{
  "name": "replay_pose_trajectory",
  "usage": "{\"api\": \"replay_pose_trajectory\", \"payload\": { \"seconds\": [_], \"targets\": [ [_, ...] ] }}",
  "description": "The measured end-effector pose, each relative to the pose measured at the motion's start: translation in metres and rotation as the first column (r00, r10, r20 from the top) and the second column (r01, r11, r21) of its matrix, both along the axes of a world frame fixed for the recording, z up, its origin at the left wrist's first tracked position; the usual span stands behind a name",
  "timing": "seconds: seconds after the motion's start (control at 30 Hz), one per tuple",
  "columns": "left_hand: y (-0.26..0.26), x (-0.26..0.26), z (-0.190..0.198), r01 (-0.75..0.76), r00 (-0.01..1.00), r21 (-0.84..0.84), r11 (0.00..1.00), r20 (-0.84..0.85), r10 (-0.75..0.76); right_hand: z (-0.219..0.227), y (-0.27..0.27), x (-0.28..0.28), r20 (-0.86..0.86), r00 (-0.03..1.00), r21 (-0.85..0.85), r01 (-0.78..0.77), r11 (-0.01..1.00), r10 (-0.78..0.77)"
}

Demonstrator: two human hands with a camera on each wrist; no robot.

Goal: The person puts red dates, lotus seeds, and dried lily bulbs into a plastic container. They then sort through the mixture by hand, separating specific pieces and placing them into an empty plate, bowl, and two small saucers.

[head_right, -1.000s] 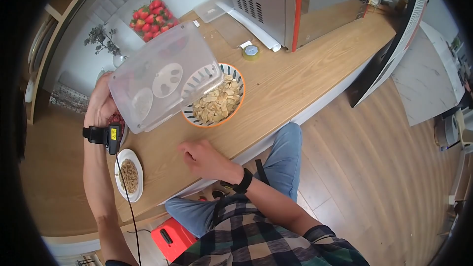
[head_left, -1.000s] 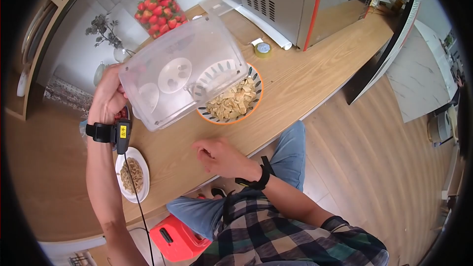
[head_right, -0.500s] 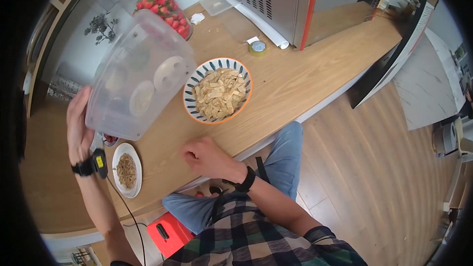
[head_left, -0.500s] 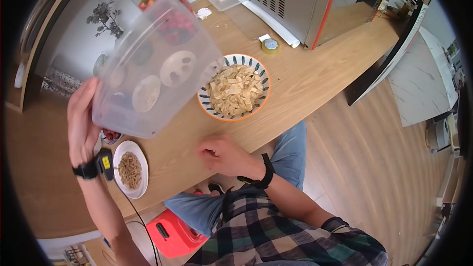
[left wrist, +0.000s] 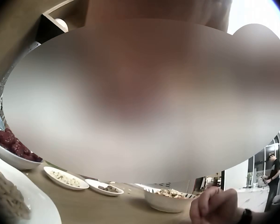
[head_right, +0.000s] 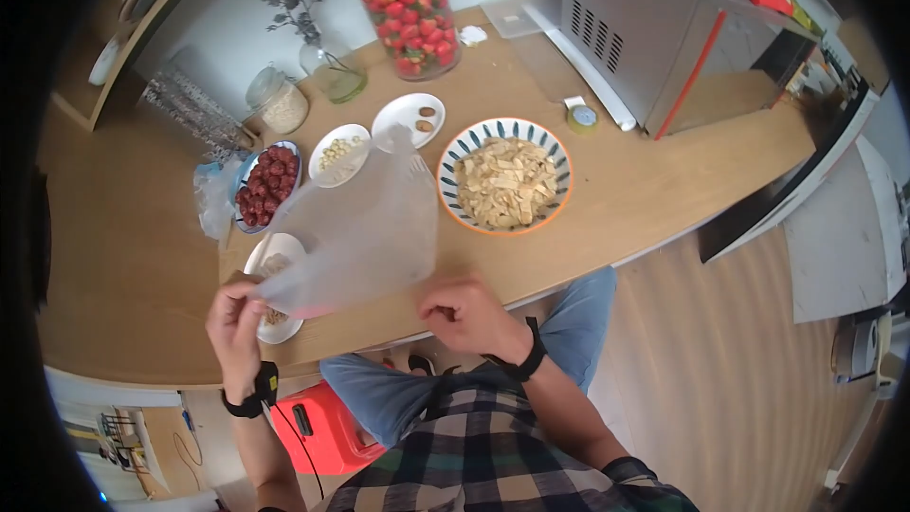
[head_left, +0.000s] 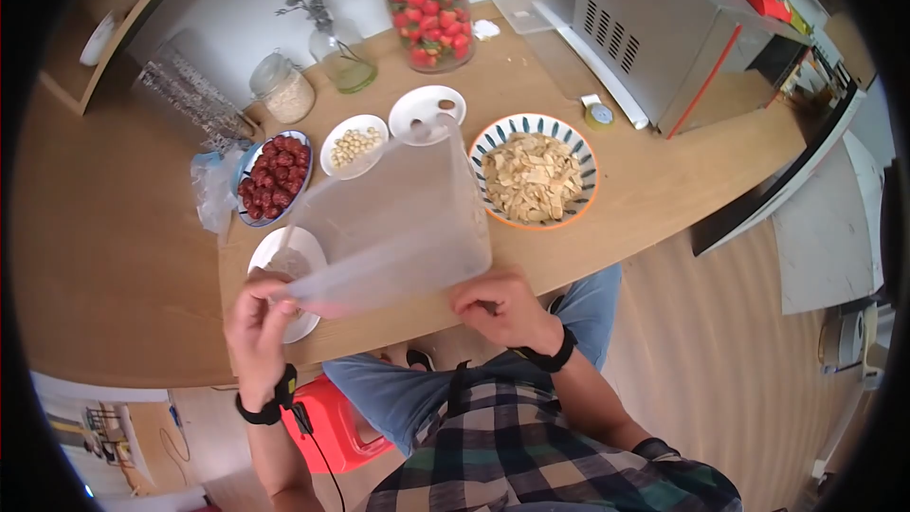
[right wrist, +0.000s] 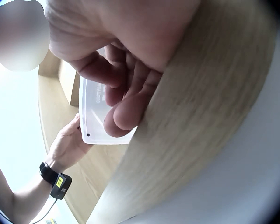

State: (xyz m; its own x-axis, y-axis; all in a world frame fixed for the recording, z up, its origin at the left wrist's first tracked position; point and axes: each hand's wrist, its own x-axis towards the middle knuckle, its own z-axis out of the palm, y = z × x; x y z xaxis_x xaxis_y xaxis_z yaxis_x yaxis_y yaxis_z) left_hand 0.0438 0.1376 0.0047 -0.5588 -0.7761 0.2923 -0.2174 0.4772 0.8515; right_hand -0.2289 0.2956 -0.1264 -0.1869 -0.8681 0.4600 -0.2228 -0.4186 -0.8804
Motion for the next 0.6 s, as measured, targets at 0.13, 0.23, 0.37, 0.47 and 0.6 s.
{"api": "replay_pose_trajectory", "payload": {
  "seconds": [0.13,0.23,0.37,0.47,0.6],
  "targets": [
    [0.01,-0.008,-0.015,0.064,0.994,-0.295,0.953,0.104,-0.034,0.024,0.014,-0.001,-0.036,0.997,0.045,-0.06,0.997,0.061],
    [0.019,-0.014,-0.02,0.086,0.989,-0.389,0.917,0.147,-0.03,0.023,0.024,-0.006,-0.067,0.995,0.118,-0.069,0.991,0.077],
    [0.023,-0.018,-0.037,0.118,0.983,-0.446,0.887,0.18,-0.04,0.018,0.023,-0.009,0.054,0.998,0.142,-0.02,0.99,0.012],
    [0.025,-0.022,-0.044,0.11,0.981,-0.482,0.869,0.194,-0.017,0.019,0.023,-0.009,0.099,0.995,0.229,-0.034,0.973,0.012],
    [0.024,-0.024,-0.047,0.085,0.98,-0.468,0.88,0.197,0.01,0.022,0.021,-0.007,0.167,0.986,0.286,-0.048,0.957,0.0]
  ]
}}
